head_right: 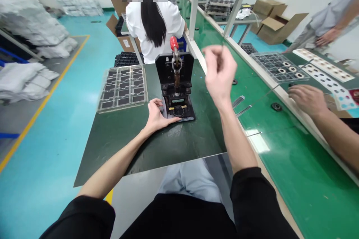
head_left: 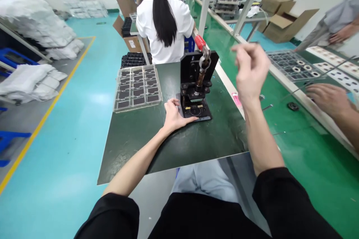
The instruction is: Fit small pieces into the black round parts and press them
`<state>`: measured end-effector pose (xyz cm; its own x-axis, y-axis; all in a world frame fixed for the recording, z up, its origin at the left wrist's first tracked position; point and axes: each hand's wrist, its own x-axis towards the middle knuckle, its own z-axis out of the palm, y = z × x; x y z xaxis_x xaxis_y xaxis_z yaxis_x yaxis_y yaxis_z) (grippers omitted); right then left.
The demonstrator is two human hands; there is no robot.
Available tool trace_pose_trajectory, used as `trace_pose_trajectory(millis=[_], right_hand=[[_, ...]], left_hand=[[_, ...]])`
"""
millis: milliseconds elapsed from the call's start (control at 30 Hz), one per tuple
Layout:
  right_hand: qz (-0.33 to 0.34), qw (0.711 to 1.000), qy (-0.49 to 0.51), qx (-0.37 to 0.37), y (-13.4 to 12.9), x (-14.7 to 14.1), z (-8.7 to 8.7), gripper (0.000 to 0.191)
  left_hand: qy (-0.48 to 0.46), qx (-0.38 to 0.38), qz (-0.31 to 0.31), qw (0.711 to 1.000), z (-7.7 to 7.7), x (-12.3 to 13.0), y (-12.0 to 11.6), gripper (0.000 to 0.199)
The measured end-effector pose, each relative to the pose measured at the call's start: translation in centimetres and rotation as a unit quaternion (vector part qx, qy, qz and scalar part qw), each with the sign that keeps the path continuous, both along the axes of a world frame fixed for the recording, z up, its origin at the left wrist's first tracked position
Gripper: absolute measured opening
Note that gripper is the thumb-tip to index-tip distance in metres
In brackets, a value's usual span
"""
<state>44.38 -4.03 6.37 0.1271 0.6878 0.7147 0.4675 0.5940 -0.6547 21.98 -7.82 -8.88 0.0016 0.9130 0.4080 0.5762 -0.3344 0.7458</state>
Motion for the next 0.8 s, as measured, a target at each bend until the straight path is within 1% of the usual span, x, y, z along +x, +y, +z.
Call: trace_pose_trajectory(millis=[33, 67, 100, 167, 200, 233, 267, 300, 333, 367, 433, 467, 500, 567, 633, 667, 700, 733, 767, 800], right_hand=[[0.0, 1.0, -0.02, 0.008, 1.9, -0.5, 1.6, 0.037], [0.028, 0.998, -0.061, -0.021, 3.7, -1.0, 3.1, 0.039], [0.069, 0.991, -0.096, -0.062, 5.2, -1.5, 4.4, 0.043], [0.17, 0.958, -0.16, -0.164, 7.0, -2.3, 6.5, 0.047], [0.21, 0.943, -0.17, -0.196, 7.1, -2.5, 7.2, 0.046], [0.233, 0.937, -0.167, -0.199, 6.7, -2.6, 7.7, 0.042], [0.234, 0.945, -0.153, -0.173, 5.7, -2.7, 8.0, 0.037], [0.214, 0.959, -0.138, -0.124, 4.3, -2.7, 7.9, 0.034], [0.18, 0.974, -0.124, -0.062, 2.5, -2.7, 7.5, 0.032], [0.137, 0.984, -0.113, 0.005, 0.6, -2.7, 6.6, 0.032], [0.069, 0.987, -0.111, 0.09, -3.0, -2.8, 3.9, 0.03], [0.055, 0.986, -0.11, 0.116, -4.4, -3.0, 2.2, 0.025], [0.047, 0.984, -0.11, 0.135, -5.3, -3.1, 0.4, 0.019], [0.03, 0.984, -0.109, 0.136, -6.1, -3.5, -3.0, 0.012], [0.009, 0.988, -0.113, 0.106, -5.8, -3.9, -5.4, 0.016], [-0.002, 0.989, -0.118, 0.092, -5.6, -3.9, -6.1, 0.02], [-0.011, 0.988, -0.126, 0.084, -5.4, -3.9, -6.4, 0.022], [-0.017, 0.987, -0.138, 0.082, -5.4, -3.9, -6.4, 0.023], [-0.021, 0.985, -0.148, 0.087, -5.5, -3.8, -6.0, 0.023], [-0.024, 0.983, -0.154, 0.096, -5.6, -3.7, -5.2, 0.022]], left_hand=[[-0.002, -0.009, -0.001, 1.0, -0.2, 0.0, 0.2, 0.098], [-0.002, -0.016, -0.005, 1.0, -0.4, -0.1, 0.3, 0.1], [-0.003, -0.02, -0.007, 1.0, -0.6, -0.1, 0.4, 0.101], [-0.001, -0.021, -0.006, 1.0, -0.8, -0.1, 0.5, 0.102], [0.001, -0.022, -0.005, 1.0, -0.8, -0.1, 0.5, 0.102], [0.001, -0.026, -0.005, 1.0, -0.9, -0.1, 0.5, 0.103], [0.0, -0.031, -0.006, 0.999, -0.9, -0.1, 0.5, 0.103], [-0.002, -0.037, -0.008, 0.999, -0.9, -0.1, 0.5, 0.104], [-0.006, -0.041, -0.009, 0.999, -0.8, -0.1, 0.5, 0.104], [-0.009, -0.043, -0.008, 0.999, -0.8, -0.1, 0.5, 0.104], [-0.013, -0.041, -0.003, 0.999, -0.7, 0.0, 0.5, 0.103], [-0.013, -0.04, 0.001, 0.999, -0.6, 0.0, 0.5, 0.103], [-0.012, -0.042, 0.004, 0.999, -0.6, 0.0, 0.5, 0.103], [-0.015, -0.049, 0.007, 0.999, -0.4, 0.0, 0.4, 0.104], [-0.02, -0.056, 0.006, 0.998, -0.3, 0.0, 0.3, 0.104], [-0.022, -0.059, 0.005, 0.998, -0.3, -0.1, 0.3, 0.103], [-0.023, -0.062, 0.006, 0.998, -0.2, -0.1, 0.3, 0.103], [-0.024, -0.064, 0.006, 0.998, -0.2, -0.1, 0.3, 0.103], [-0.024, -0.067, 0.007, 0.997, -0.2, -0.1, 0.3, 0.104], [-0.024, -0.068, 0.008, 0.997, -0.3, -0.2, 0.3, 0.104]])
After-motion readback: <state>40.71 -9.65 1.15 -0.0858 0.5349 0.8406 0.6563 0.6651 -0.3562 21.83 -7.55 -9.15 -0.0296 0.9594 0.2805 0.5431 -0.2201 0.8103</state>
